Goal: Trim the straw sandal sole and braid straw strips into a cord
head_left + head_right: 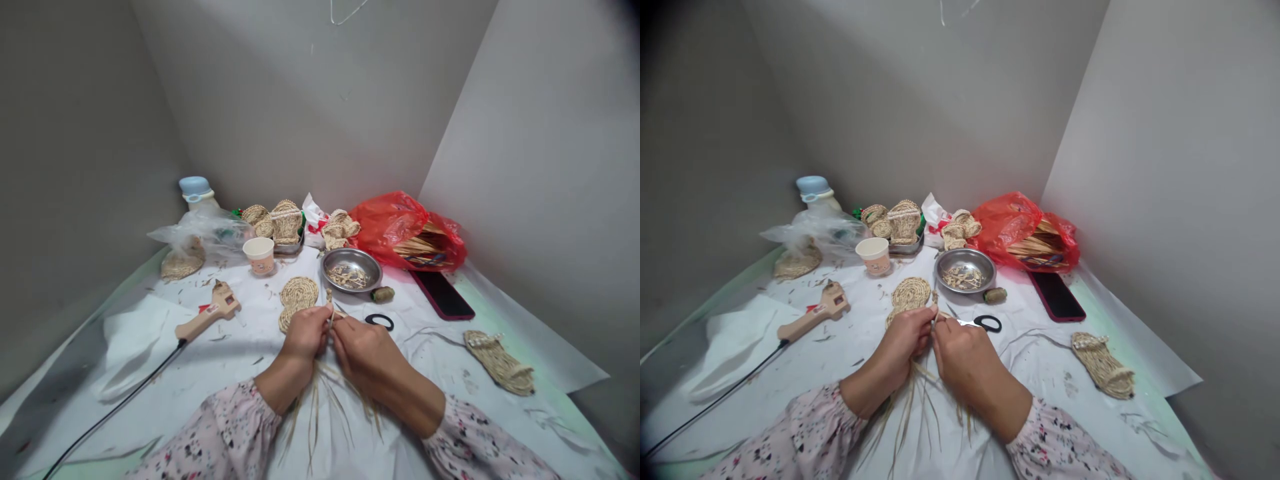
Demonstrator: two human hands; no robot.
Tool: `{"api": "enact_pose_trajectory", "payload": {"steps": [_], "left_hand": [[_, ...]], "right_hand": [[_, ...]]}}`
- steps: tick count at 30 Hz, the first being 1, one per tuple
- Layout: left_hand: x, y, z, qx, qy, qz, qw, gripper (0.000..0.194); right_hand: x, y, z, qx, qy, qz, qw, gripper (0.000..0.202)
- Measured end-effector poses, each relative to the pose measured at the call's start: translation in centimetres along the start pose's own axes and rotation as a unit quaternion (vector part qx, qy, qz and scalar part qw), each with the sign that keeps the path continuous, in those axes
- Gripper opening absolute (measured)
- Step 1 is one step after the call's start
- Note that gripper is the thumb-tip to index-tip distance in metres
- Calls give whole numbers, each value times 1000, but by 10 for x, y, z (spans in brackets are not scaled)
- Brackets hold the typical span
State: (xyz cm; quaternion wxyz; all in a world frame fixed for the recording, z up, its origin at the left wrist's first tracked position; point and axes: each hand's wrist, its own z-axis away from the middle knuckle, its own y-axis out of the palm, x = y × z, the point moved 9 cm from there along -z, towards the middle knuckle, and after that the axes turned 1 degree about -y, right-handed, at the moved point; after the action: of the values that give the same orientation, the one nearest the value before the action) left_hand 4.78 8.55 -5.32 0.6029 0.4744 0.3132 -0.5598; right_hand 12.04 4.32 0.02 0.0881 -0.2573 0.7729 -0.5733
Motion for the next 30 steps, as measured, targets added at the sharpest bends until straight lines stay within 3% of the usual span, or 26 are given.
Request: {"api": "enact_pose_trajectory", "payload": {"steps": [6,10,12,14,17,20,23,28,30], "left_hand": [[1,1,-1,15,17,-9,1000,30],[-3,2,-2,27,27,-23,999,29],[-6,6,-1,47,32,-33,998,29],[-6,12,2,73,28,-45,996,29],[-4,22,8,114,19,-76,990,31],[-1,27,12,145,8,-110,983,35],[-1,32,13,177,14,-132,975,38],[-9,39,14,202,67,-165,963,38],[-10,40,13,204,81,-176,960,37]], "right_hand": [[2,-8,2,-19,-4,-48,999,20],[-11,-37,7,-149,28,-132,980,21],[-28,-51,11,-228,77,-189,952,17],[-49,-49,11,-250,143,-270,919,17],[-69,-20,3,-166,209,-427,864,23],[-73,8,-2,-74,229,-541,806,27],[-76,21,-1,-51,240,-603,759,30],[-69,43,4,2,287,-723,628,33],[-67,48,5,11,301,-745,596,32]]}}
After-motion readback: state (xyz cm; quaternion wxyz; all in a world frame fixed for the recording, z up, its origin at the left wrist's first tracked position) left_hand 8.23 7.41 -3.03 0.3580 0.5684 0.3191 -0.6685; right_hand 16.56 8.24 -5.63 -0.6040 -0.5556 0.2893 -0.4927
